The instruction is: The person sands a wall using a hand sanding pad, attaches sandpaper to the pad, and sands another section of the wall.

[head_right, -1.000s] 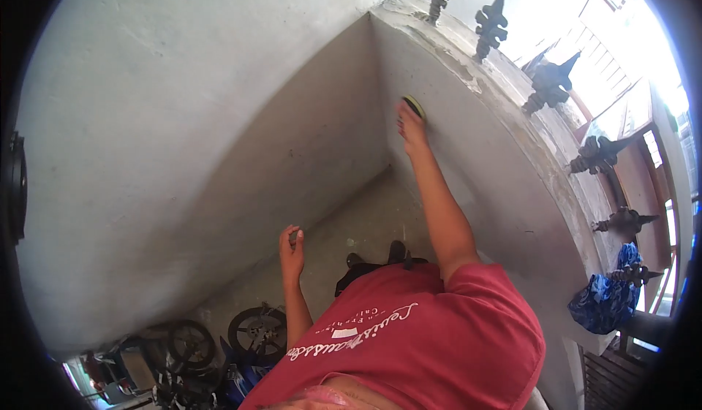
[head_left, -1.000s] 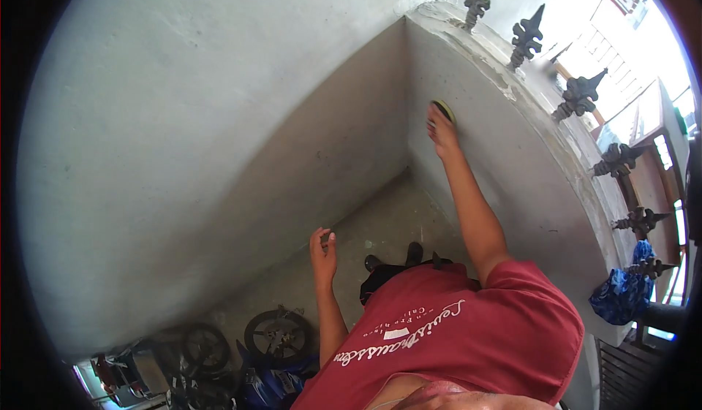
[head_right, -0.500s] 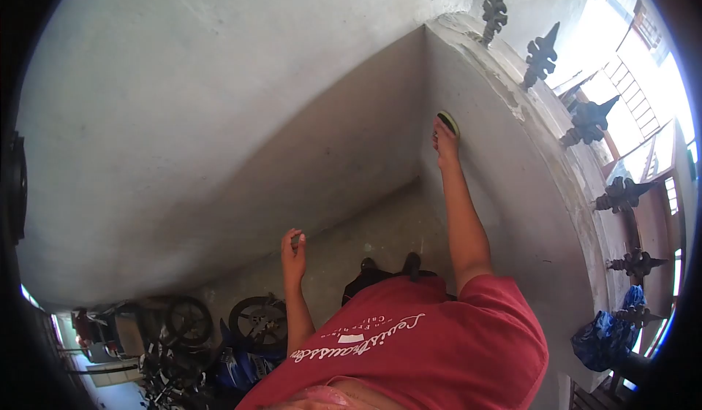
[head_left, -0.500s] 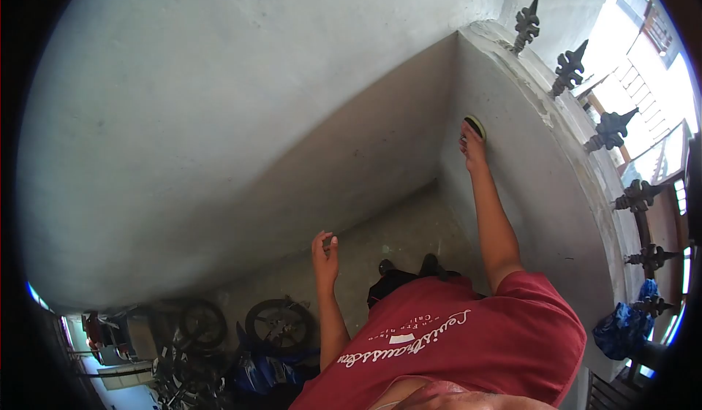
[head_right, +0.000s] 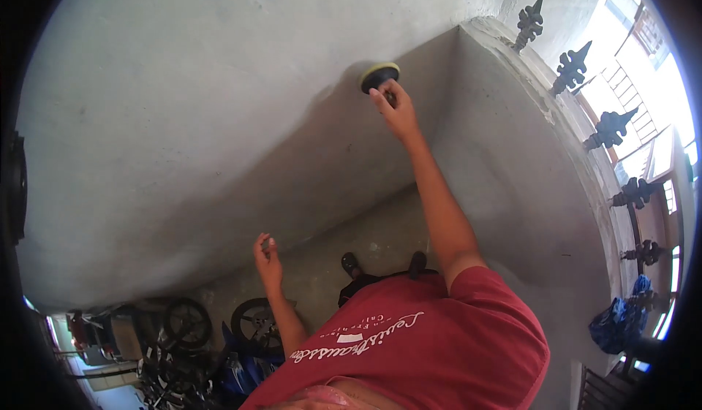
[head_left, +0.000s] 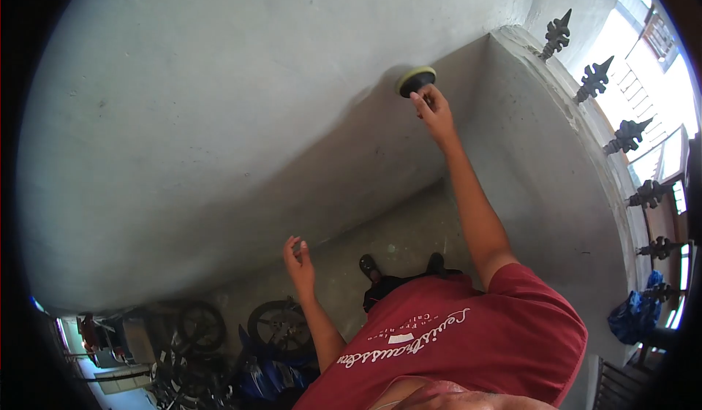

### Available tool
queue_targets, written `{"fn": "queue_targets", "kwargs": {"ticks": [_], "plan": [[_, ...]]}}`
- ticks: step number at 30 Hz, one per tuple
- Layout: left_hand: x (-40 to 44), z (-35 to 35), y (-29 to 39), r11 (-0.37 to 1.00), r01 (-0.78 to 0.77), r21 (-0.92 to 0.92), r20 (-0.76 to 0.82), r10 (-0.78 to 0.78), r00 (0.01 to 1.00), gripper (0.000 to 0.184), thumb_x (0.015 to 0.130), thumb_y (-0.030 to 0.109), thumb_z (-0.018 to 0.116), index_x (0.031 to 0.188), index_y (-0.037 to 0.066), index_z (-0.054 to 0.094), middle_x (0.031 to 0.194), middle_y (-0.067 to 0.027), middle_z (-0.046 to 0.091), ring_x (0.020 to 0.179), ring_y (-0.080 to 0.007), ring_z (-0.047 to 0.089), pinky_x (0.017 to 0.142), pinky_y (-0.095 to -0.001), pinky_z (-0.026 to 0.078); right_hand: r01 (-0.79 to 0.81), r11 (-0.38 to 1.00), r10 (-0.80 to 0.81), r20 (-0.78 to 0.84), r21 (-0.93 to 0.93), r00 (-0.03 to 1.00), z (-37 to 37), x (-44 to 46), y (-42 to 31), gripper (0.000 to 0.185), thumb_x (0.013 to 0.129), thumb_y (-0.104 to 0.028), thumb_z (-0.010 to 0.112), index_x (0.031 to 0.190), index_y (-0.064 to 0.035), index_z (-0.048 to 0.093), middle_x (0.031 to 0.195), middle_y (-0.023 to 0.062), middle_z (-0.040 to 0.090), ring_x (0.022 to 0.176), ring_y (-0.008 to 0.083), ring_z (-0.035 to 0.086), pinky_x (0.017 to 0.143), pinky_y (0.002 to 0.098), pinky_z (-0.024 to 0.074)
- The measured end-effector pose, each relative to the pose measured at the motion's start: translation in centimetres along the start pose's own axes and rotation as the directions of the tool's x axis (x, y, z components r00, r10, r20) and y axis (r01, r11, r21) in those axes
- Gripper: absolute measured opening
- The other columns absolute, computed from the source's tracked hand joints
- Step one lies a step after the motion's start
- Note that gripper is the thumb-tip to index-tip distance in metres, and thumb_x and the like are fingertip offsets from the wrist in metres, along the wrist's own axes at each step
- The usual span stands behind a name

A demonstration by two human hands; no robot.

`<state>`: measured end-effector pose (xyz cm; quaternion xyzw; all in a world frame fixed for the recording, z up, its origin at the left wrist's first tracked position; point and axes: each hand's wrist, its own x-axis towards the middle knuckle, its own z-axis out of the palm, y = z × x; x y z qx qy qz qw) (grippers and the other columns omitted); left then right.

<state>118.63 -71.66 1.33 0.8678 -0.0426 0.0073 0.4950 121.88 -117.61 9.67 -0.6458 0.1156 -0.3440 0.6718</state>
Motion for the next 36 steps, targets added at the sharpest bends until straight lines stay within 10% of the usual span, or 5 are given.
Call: {"fn": "queue_targets", "kwargs": {"ticks": [12,20,23,30,36], "plan": [[12.9,-17.7,-3.1,0.992,-0.117,0.052,-0.272,0.127,0.954,0.039,0.097,0.031,0.057,0.125,0.004,0.053,0.124,-0.0061,0.054,0.097,-0.0170,0.054,0.083,-0.0328,0.044,0.292,0.948,-0.317,-0.453,-0.128,0.833,11.4,2.9,-0.6,0.037,0.092,-0.027,0.065,0.068,-0.0124,0.042,0.063,-0.0080,0.036,0.057,0.0022,0.032,0.051,0.0213,0.0255],[18.5,-22.8,-0.7,0.979,-0.174,0.106,-0.445,0.204,0.872,0.062,0.094,0.039,0.060,0.139,0.006,0.032,0.144,-0.0183,0.039,0.130,-0.0284,0.045,0.103,-0.0408,0.039,0.267,0.957,-0.284,-0.545,-0.113,0.789,14.3,2.1,0.0,0.038,0.093,-0.028,0.064,0.066,-0.0156,0.040,0.057,-0.0080,0.035,0.051,0.0031,0.033,0.046,0.0222,0.0263],[19.7,-23.3,-1.1,0.990,-0.123,-0.068,-0.338,0.093,0.937,0.065,0.094,0.036,0.060,0.140,0.007,0.025,0.146,-0.0206,0.036,0.137,-0.0321,0.036,0.106,-0.0437,0.035,0.336,0.930,-0.334,-0.727,-0.150,0.600,13.2,4.6,0.4,0.037,0.093,-0.027,0.064,0.067,-0.0159,0.040,0.058,-0.0074,0.037,0.050,0.0032,0.035,0.045,0.0222,0.0270],[20.1,-23.7,-1.0,0.993,-0.088,-0.076,-0.316,0.059,0.947,0.058,0.094,0.035,0.061,0.134,0.007,0.030,0.147,-0.0234,0.035,0.138,-0.0337,0.035,0.106,-0.0429,0.034,0.272,0.962,-0.175,-0.693,0.032,0.700,15.2,3.4,0.3,0.033,0.092,-0.024,0.064,0.072,-0.0154,0.040,0.059,-0.0052,0.041,0.047,0.0042,0.037,0.042,0.0221,0.0282],[20.3,-24.8,-0.8,0.988,-0.104,-0.116,-0.239,0.074,0.968,0.050,0.094,0.030,0.061,0.129,0.005,0.036,0.144,-0.0217,0.039,0.137,-0.0343,0.036,0.107,-0.0425,0.033,0.375,0.916,-0.320,-0.818,-0.139,0.477,13.1,6.4,0.4,0.034,0.093,-0.025,0.065,0.073,-0.0144,0.039,0.059,-0.0051,0.041,0.045,0.0041,0.037,0.040,0.0219,0.0277]]}}
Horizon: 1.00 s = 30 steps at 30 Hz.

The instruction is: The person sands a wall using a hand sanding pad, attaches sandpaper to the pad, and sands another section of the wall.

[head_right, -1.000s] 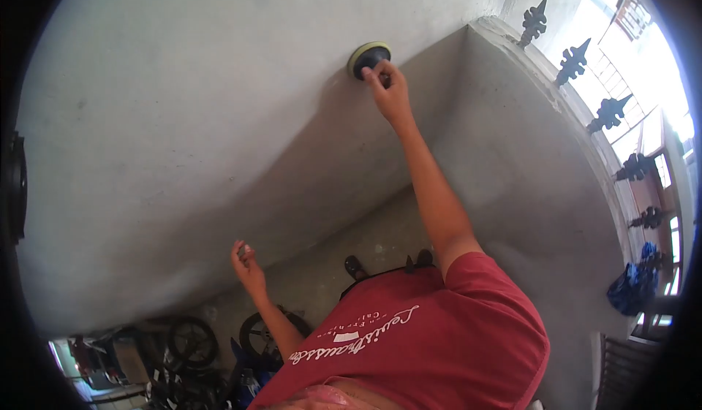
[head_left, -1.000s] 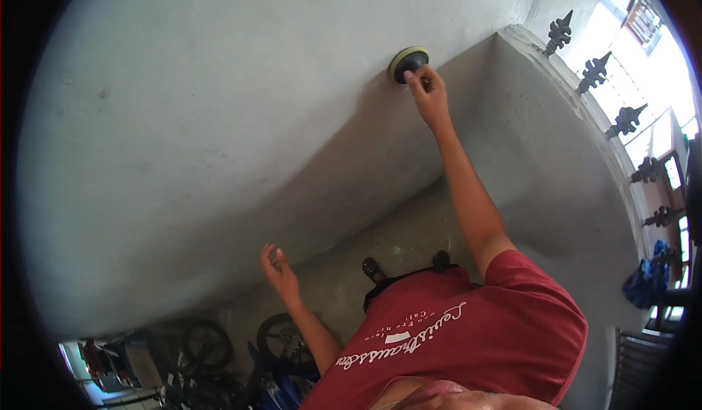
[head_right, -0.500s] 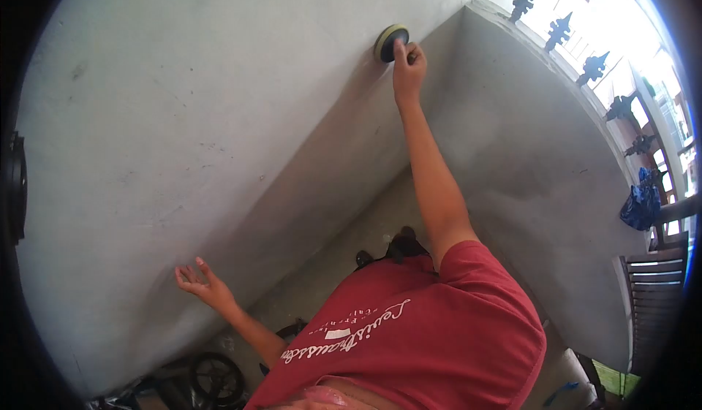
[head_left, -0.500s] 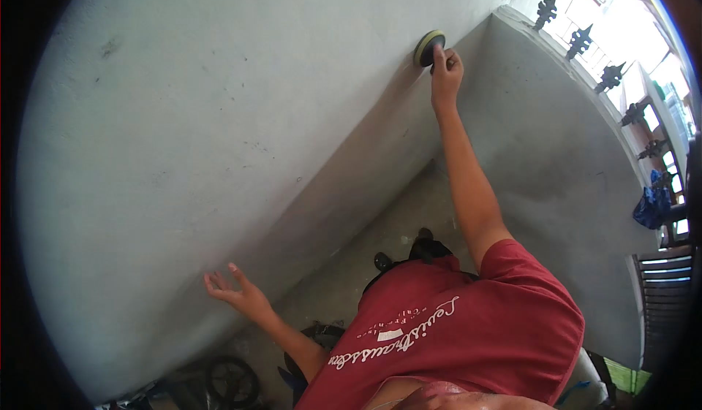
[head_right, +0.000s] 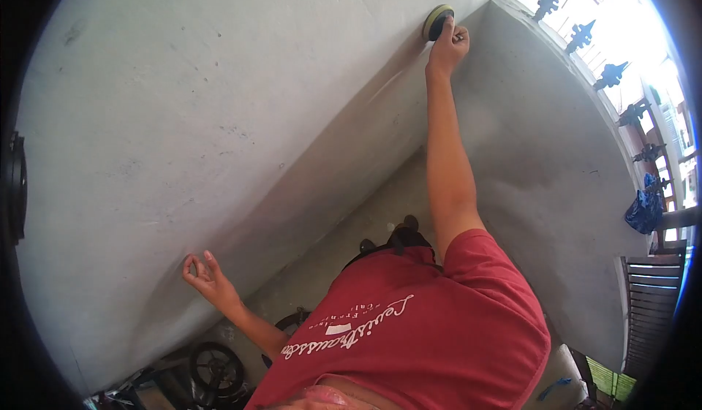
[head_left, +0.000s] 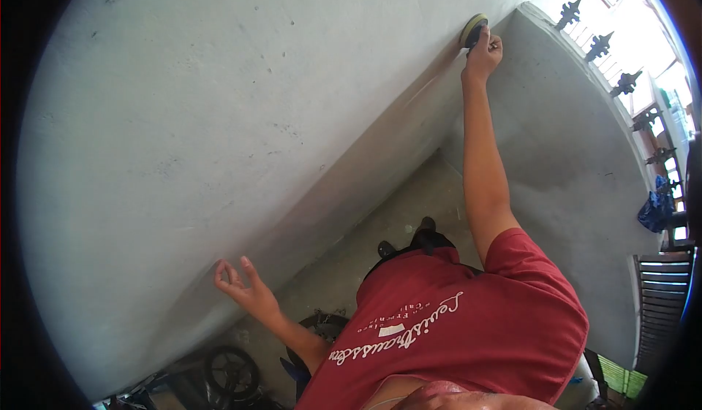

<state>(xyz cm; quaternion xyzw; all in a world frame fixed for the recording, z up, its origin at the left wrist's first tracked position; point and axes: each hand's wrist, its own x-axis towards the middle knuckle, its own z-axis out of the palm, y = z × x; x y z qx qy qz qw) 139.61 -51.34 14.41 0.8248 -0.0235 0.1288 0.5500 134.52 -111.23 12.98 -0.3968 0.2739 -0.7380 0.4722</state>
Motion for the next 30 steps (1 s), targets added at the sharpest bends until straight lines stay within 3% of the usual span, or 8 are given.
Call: {"fn": "queue_targets", "kwargs": {"ticks": [3,6,10,15,18,19,26,30], "plan": [[0.3,-0.5,0.2,0.999,0.001,-0.052,0.030,0.001,1.000,0.045,0.095,0.027,0.062,0.127,0.004,0.040,0.140,-0.0205,0.041,0.136,-0.0333,0.037,0.108,-0.0416,0.032,-0.072,0.997,0.076,0.083,-0.040,0.994,-0.5,-2.0,-0.8,0.033,0.092,-0.026,0.065,0.074,-0.0142,0.040,0.060,-0.0048,0.041,0.047,0.0044,0.038,0.041,0.0222,0.0287],[0.4,-0.5,0.1,0.996,0.017,-0.089,0.067,-0.011,0.998,0.041,0.095,0.024,0.062,0.124,0.003,0.042,0.139,-0.0195,0.042,0.134,-0.0319,0.039,0.108,-0.0410,0.030,0.010,0.995,0.002,0.117,-0.101,0.993,-0.7,-1.8,-0.1,0.033,0.093,-0.026,0.065,0.074,-0.0146,0.040,0.061,-0.0048,0.041,0.047,0.0046,0.038,0.041,0.0221,0.0284],[0.5,-1.0,0.0,0.999,-0.047,-0.008,0.118,0.048,0.992,0.035,0.094,0.022,0.062,0.119,0.002,0.047,0.138,-0.0191,0.043,0.131,-0.0307,0.042,0.109,-0.0411,0.029,-0.071,0.997,0.071,-0.004,-0.039,0.997,-0.7,0.5,-0.6,0.032,0.093,-0.026,0.064,0.075,-0.0148,0.040,0.061,-0.0043,0.042,0.047,0.0047,0.039,0.041,0.0219,0.0293],[1.4,-1.4,-0.1,0.998,0.008,-0.064,0.134,0.001,0.991,0.029,0.094,0.021,0.062,0.115,0.002,0.053,0.139,-0.0195,0.044,0.129,-0.0289,0.044,0.109,-0.0397,0.028,-0.179,0.981,0.187,0.138,-0.069,0.973,-0.9,-3.1,-1.7,0.028,0.093,-0.027,0.062,0.078,-0.0142,0.042,0.062,-0.0031,0.044,0.049,0.0057,0.040,0.042,0.0228,0.0314],[1.0,-1.9,0.4,0.998,0.057,-0.018,0.161,-0.053,0.986,0.028,0.094,0.021,0.062,0.114,0.003,0.054,0.140,-0.0202,0.043,0.129,-0.0291,0.043,0.109,-0.0391,0.028,-0.117,0.986,0.121,0.035,-0.116,0.992,-0.7,-0.8,-1.1,0.028,0.093,-0.027,0.062,0.078,-0.0143,0.042,0.063,-0.0029,0.044,0.049,0.0059,0.040,0.042,0.0228,0.0305],[1.0,-1.8,0.1,0.999,0.032,-0.005,0.169,-0.031,0.985,0.028,0.094,0.021,0.062,0.114,0.004,0.054,0.141,-0.0201,0.043,0.130,-0.0290,0.043,0.109,-0.0393,0.028,-0.191,0.978,0.192,-0.006,-0.080,0.981,-0.5,-0.1,-1.6,0.029,0.093,-0.028,0.062,0.078,-0.0146,0.042,0.063,-0.0030,0.044,0.048,0.0059,0.040,0.041,0.0229,0.0303],[1.0,-1.5,-0.2,0.998,-0.001,-0.068,0.162,0.012,0.987,0.027,0.094,0.021,0.061,0.115,0.005,0.054,0.143,-0.0189,0.041,0.132,-0.0293,0.041,0.110,-0.0397,0.027,-0.312,0.948,0.318,0.137,-0.067,0.938,-1.7,-3.7,-1.3,0.030,0.093,-0.028,0.062,0.078,-0.0163,0.039,0.063,-0.0038,0.043,0.047,0.0064,0.040,0.041,0.0230,0.0290],[0.9,-1.8,0.1,0.999,0.002,-0.032,0.181,0.004,0.983,0.028,0.094,0.022,0.062,0.114,0.004,0.054,0.143,-0.0190,0.040,0.133,-0.0307,0.039,0.110,-0.0404,0.028,-0.355,0.935,0.355,0.027,-0.019,0.934,-3.3,-1.0,1.0,0.033,0.093,-0.029,0.063,0.077,-0.0179,0.037,0.062,-0.0044,0.042,0.046,0.0058,0.037,0.039,0.0229,0.0261]]}}
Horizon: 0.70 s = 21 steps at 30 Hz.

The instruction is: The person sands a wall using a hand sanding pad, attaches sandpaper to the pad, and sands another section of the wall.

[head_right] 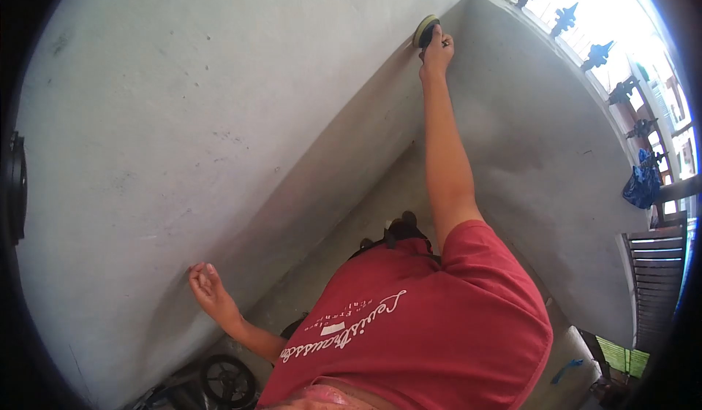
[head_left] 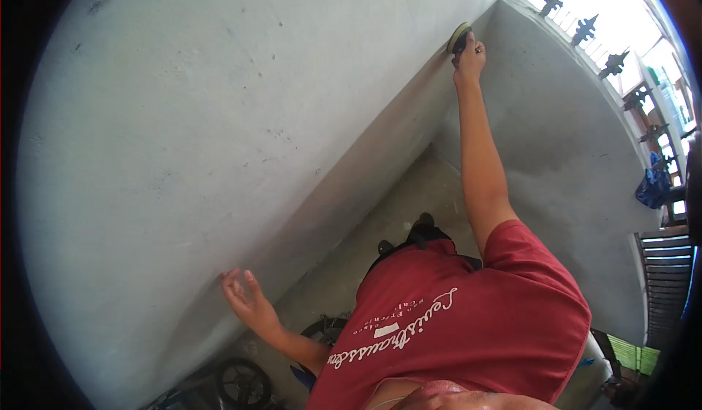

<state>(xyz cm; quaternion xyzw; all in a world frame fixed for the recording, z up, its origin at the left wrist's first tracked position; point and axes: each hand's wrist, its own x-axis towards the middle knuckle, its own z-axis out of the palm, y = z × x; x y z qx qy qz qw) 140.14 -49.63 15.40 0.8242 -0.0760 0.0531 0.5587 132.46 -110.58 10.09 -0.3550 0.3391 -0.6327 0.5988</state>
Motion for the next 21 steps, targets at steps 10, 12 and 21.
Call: {"fn": "queue_targets", "kwargs": {"ticks": [10,12,21], "plan": [[-0.1,-0.1,-0.1,0.999,0.010,-0.039,-0.012,-0.010,1.000,0.027,0.095,0.020,0.061,0.115,0.003,0.054,0.144,-0.0190,0.040,0.134,-0.0311,0.039,0.108,-0.0398,0.030,-0.234,0.971,0.233,0.018,0.053,0.972,-3.6,-3.7,5.7,0.027,0.094,-0.030,0.061,0.083,-0.0186,0.038,0.065,-0.0036,0.045,0.045,0.0056,0.035,0.038,0.0221,0.0238],[0.1,0.0,-0.4,0.999,-0.005,-0.040,0.001,0.005,1.000,0.027,0.095,0.020,0.060,0.115,0.003,0.054,0.144,-0.0189,0.040,0.134,-0.0308,0.040,0.108,-0.0398,0.031,-0.266,0.960,0.265,0.021,0.089,0.964,-5.0,-3.0,6.7,0.028,0.094,-0.030,0.061,0.083,-0.0186,0.038,0.066,-0.0035,0.045,0.045,0.0058,0.035,0.038,0.0222,0.0237],[-0.3,0.8,0.2,0.999,-0.023,0.026,-0.044,0.024,0.999,0.031,0.095,0.024,0.061,0.116,0.004,0.053,0.142,-0.0178,0.041,0.129,-0.0275,0.042,0.108,-0.0391,0.031,-0.405,0.898,0.382,0.153,0.172,0.911,-7.3,-10.9,9.9,0.026,0.093,-0.025,0.063,0.084,-0.0200,0.039,0.064,-0.0053,0.038,0.044,0.0061,0.028,0.039,0.0236,0.0223]]}}
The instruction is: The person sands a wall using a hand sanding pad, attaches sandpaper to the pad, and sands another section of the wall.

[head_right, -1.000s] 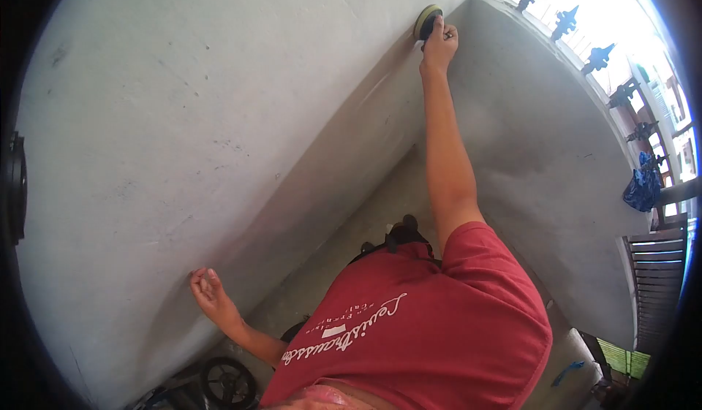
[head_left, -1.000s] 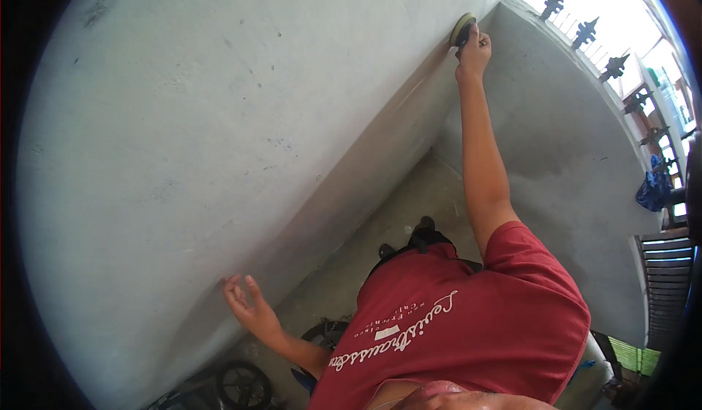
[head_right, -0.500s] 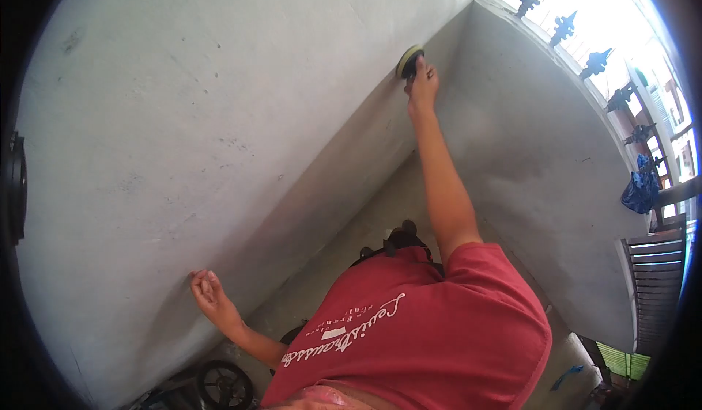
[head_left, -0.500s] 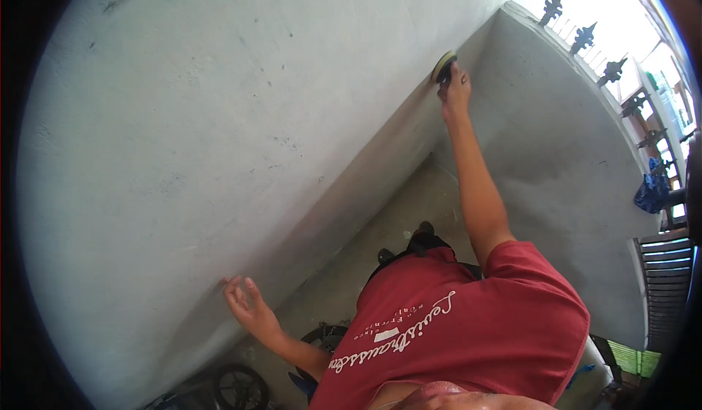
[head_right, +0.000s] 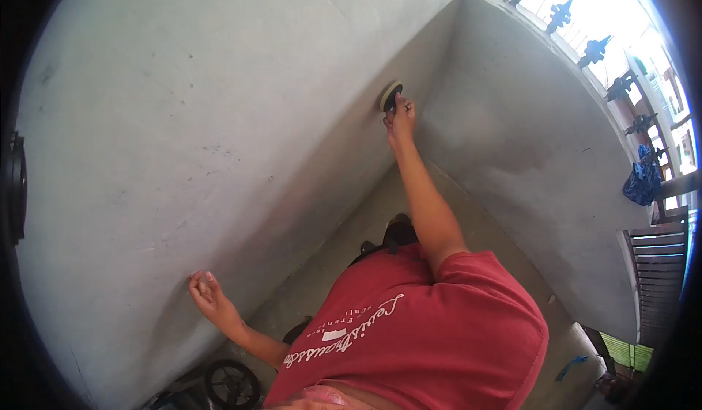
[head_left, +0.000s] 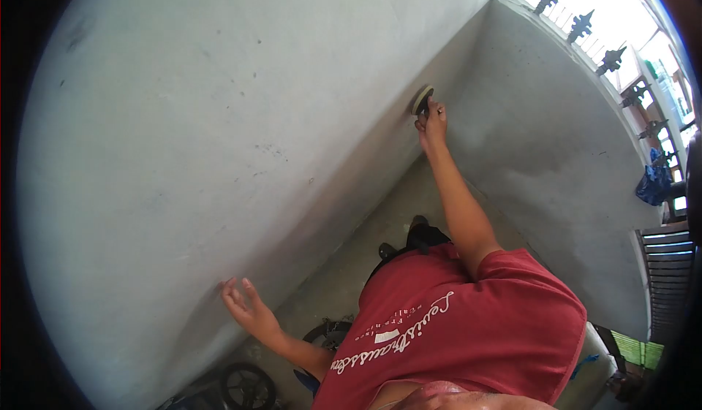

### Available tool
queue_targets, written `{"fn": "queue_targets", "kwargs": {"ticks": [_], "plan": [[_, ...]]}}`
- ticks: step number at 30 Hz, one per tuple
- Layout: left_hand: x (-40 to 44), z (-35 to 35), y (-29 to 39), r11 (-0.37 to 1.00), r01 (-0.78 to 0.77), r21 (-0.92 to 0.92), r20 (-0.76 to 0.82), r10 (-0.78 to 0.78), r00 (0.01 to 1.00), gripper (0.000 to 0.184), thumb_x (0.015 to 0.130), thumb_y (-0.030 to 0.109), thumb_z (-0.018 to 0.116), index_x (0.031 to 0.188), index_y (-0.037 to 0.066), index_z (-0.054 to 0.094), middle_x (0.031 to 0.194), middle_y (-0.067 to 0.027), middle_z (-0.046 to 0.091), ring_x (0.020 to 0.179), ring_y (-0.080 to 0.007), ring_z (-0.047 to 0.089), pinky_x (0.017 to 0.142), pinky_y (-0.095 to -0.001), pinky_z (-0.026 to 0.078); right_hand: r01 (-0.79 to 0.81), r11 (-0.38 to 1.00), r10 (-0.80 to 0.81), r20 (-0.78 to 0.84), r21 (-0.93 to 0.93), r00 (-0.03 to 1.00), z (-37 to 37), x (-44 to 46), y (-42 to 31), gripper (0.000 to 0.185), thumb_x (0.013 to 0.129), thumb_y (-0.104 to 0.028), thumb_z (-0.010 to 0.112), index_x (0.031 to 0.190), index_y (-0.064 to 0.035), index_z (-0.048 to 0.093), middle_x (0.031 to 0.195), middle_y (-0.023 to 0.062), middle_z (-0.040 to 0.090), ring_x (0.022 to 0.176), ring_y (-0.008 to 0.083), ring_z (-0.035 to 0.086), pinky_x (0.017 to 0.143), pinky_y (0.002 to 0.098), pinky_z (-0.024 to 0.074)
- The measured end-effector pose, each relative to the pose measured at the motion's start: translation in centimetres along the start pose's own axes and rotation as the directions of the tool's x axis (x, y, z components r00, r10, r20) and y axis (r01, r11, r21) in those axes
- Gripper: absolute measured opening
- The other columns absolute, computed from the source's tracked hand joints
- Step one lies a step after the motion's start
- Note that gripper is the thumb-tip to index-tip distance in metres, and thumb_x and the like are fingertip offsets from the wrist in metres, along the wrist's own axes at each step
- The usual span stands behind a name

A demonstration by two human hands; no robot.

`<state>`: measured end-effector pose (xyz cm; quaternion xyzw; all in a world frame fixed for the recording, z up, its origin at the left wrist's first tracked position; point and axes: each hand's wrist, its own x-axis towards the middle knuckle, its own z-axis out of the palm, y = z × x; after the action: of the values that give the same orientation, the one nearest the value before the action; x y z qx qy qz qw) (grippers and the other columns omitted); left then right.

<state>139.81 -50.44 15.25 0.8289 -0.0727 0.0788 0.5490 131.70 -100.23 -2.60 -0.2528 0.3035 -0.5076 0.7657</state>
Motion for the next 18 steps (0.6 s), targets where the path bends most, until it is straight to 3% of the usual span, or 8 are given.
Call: {"fn": "queue_targets", "kwargs": {"ticks": [8,11,13,18], "plan": [[0.1,0.2,0.9,0.992,0.124,0.032,-0.033,-0.123,0.992,0.032,0.096,0.025,0.059,0.118,0.002,0.052,0.137,-0.0145,0.045,0.127,-0.0268,0.045,0.105,-0.0383,0.034,-0.085,0.993,0.089,-0.040,0.088,0.995,-3.6,2.4,1.8,0.019,0.093,-0.023,0.062,0.091,-0.0214,0.043,0.063,-0.0054,0.035,0.045,0.0067,0.026,0.041,0.0241,0.0228],[0.2,1.0,1.6,0.987,0.138,0.078,-0.057,-0.134,0.989,0.033,0.096,0.024,0.059,0.118,0.001,0.052,0.133,-0.0147,0.049,0.126,-0.0259,0.046,0.104,-0.0374,0.035,-0.120,0.974,0.136,-0.074,0.193,0.988,-4.8,5.1,2.4,0.019,0.093,-0.030,0.060,0.092,-0.0204,0.044,0.061,-0.0045,0.034,0.044,0.0080,0.026,0.041,0.0239,0.0229],[0.3,0.9,1.2,0.985,0.139,0.101,-0.079,-0.131,0.988,0.033,0.096,0.024,0.059,0.119,0.002,0.052,0.131,-0.0150,0.051,0.125,-0.0255,0.047,0.104,-0.0371,0.036,-0.186,0.912,0.245,-0.121,0.366,0.962,-5.9,7.6,2.2,0.021,0.093,-0.036,0.060,0.092,-0.0199,0.046,0.060,-0.0040,0.033,0.043,0.0089,0.026,0.041,0.0242,0.0229],[1.0,0.7,0.1,0.979,0.191,0.067,-0.149,-0.180,0.972,0.034,0.097,0.027,0.057,0.121,0.003,0.052,0.128,-0.0163,0.053,0.123,-0.0245,0.049,0.104,-0.0371,0.037,-0.203,0.898,0.255,-0.086,0.390,0.963,-8.5,13.7,0.4,0.023,0.092,-0.039,0.059,0.089,-0.0207,0.046,0.055,-0.0049,0.028,0.042,0.0084,0.024,0.041,0.0239,0.0214]]}}
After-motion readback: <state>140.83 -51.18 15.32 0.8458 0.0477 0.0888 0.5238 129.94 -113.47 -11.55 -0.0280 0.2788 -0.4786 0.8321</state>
